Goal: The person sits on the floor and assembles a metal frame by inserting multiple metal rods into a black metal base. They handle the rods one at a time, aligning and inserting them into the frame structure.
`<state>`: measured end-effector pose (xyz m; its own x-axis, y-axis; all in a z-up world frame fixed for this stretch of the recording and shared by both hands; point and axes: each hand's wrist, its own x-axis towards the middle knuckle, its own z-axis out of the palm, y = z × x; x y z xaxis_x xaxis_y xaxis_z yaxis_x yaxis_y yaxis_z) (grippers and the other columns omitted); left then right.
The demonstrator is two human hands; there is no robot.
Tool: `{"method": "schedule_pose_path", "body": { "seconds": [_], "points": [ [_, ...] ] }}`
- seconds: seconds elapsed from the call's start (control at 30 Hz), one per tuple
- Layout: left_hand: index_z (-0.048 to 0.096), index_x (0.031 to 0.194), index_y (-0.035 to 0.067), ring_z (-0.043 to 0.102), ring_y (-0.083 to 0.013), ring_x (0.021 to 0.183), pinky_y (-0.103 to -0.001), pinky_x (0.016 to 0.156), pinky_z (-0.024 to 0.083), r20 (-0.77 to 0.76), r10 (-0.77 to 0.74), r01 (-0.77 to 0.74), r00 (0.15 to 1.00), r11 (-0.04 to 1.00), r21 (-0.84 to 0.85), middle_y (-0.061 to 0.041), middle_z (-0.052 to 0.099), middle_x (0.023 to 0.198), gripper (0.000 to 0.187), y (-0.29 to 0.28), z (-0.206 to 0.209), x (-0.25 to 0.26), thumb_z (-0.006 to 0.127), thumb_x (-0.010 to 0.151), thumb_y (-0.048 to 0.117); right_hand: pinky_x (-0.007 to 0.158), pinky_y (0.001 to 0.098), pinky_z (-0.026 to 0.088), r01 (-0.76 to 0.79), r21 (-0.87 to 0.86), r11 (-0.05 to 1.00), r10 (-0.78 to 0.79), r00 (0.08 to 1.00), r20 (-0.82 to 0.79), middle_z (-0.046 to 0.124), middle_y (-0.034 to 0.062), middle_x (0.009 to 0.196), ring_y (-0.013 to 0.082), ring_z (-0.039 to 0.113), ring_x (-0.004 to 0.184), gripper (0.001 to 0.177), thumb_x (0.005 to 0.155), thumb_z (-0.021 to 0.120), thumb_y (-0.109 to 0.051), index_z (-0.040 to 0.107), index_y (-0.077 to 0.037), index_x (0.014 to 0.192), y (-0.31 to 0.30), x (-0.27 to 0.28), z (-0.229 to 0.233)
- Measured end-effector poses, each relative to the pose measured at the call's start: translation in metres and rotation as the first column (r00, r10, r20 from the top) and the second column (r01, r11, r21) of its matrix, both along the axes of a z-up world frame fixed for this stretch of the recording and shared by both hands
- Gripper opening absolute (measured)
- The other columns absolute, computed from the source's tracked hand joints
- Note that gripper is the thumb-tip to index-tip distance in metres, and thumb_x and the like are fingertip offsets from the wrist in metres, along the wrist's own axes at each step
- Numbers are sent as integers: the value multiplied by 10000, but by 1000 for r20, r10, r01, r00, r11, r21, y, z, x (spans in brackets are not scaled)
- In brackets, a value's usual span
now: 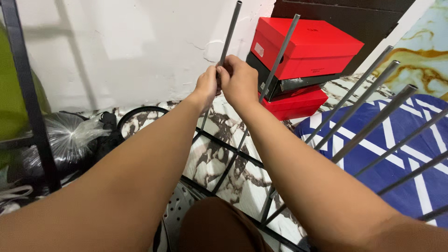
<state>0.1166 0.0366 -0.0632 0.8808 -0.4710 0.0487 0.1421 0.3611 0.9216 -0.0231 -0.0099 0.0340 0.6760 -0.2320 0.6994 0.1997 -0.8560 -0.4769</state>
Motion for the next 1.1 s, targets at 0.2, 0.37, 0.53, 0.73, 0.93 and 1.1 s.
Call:
{"method": "schedule_pose_path", "body": {
  "seconds": [0.2, 0.37, 0.53, 0.73, 0.93, 1.1],
  "points": [
    [567, 757, 117, 422, -145, 517, -326, 484, 336, 41, -19, 22, 999, 997, -74, -18, 520, 623, 407, -25, -4, 25, 401, 975, 417, 743, 408, 575, 90, -34, 995, -93, 992, -90, 744, 173, 822, 346, 742, 787, 139, 874, 734, -171, 720, -36, 906, -21, 38, 6],
    [578, 736, 127, 417, -128, 499, -318, 476, 335, 35, 8, -3, 999, 993, -122, 3, 487, 595, 431, -20, -18, 45, 390, 995, 415, 742, 440, 569, 99, -67, 993, -102, 993, -52, 743, 184, 832, 371, 730, 804, 135, 843, 727, -160, 735, -43, 910, -18, 66, -3],
    [576, 760, 137, 398, -132, 500, -319, 479, 318, 21, 9, -5, 1000, 985, -173, 8, 462, 603, 402, -26, -42, 61, 395, 1018, 386, 792, 432, 591, 106, -37, 994, -109, 990, -94, 743, 172, 852, 354, 747, 829, 176, 870, 688, -216, 734, -62, 941, -21, 75, -16],
    [599, 1078, -30, 583, -458, 946, -541, 756, 459, 280, 420, -502, 863, 767, 400, -283, 579, 1062, 555, -1, -72, 45, 440, 1073, 501, 799, 495, 559, 89, 39, 995, -69, 932, -356, 763, 173, 832, 383, 729, 845, 308, 908, 593, -351, 776, -105, 935, -29, 46, -44],
    [587, 1165, -4, 651, -424, 1067, -521, 920, 498, -46, 455, -405, 889, 829, 387, -270, 663, 1156, 548, 38, -81, -96, 416, 1015, 493, 759, 532, 528, -105, -91, 990, 57, 903, -426, 733, 215, 799, 430, 705, 775, 165, 830, 689, -185, 808, -83, 780, 7, -220, -156],
    [559, 972, 53, 560, -297, 691, -439, 568, 405, -185, 220, -143, 958, 922, 359, -161, 566, 833, 414, 17, -93, -243, 493, 1008, 460, 824, 430, 571, -99, -5, 995, 69, 722, -689, 725, 219, 936, 388, 724, 885, 247, 820, 669, -76, 813, -125, 1014, -15, -306, -159]
  ]
}}
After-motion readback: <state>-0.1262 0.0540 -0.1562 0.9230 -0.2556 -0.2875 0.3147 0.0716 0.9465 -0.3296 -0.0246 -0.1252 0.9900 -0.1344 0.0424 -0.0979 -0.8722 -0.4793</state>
